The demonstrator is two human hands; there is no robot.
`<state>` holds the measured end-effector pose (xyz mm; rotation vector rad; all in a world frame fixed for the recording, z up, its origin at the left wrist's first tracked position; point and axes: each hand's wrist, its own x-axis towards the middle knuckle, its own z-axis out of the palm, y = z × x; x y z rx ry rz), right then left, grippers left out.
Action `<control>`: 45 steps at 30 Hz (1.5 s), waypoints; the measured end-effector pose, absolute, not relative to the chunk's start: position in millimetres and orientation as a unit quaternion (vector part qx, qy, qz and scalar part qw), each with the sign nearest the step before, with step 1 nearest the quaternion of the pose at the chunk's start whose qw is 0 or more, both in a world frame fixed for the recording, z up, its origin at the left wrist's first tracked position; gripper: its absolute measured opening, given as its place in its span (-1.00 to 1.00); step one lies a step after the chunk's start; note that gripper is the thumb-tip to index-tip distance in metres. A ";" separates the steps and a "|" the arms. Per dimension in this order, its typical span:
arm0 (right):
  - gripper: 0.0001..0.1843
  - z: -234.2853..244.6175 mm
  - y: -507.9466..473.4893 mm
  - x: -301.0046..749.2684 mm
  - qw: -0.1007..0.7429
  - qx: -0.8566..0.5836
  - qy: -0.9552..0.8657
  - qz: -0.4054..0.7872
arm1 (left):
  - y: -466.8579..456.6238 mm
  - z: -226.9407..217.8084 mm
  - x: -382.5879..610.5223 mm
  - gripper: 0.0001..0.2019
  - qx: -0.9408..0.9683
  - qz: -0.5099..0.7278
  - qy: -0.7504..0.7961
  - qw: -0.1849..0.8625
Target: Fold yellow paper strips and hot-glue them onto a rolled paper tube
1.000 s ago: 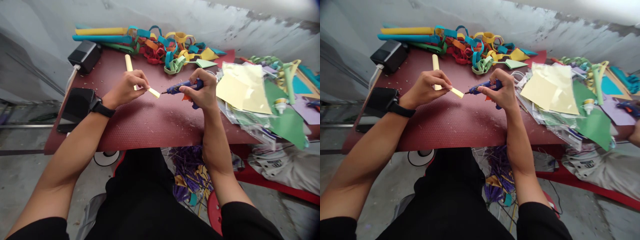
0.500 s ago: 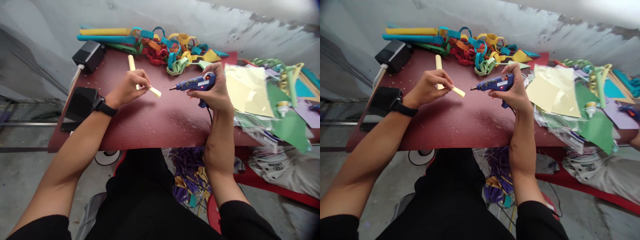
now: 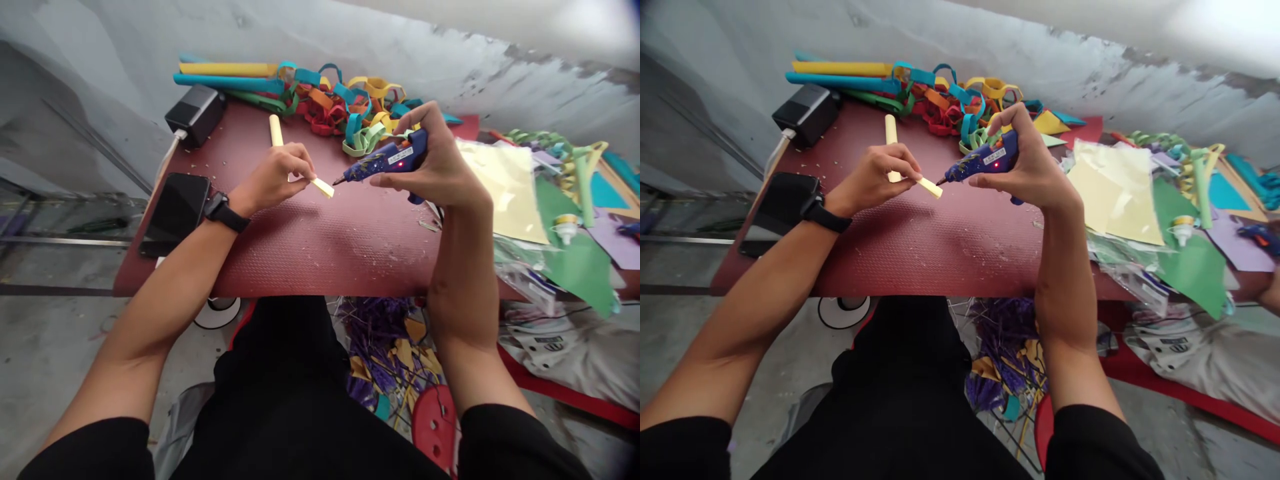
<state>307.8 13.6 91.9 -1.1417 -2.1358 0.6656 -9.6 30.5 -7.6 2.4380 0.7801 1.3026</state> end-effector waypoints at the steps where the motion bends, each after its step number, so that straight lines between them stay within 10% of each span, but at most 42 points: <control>1: -0.15 93.0 14.3 306.9 0.308 -0.429 -0.813 0.243 | 30.3 -7.6 -9.5 -0.91 0.842 0.449 0.270 0.132; 45: -0.27 49.4 23.5 317.1 0.352 -0.416 -0.807 0.228 | 21.0 4.0 0.3 -0.91 0.786 0.453 0.328 0.263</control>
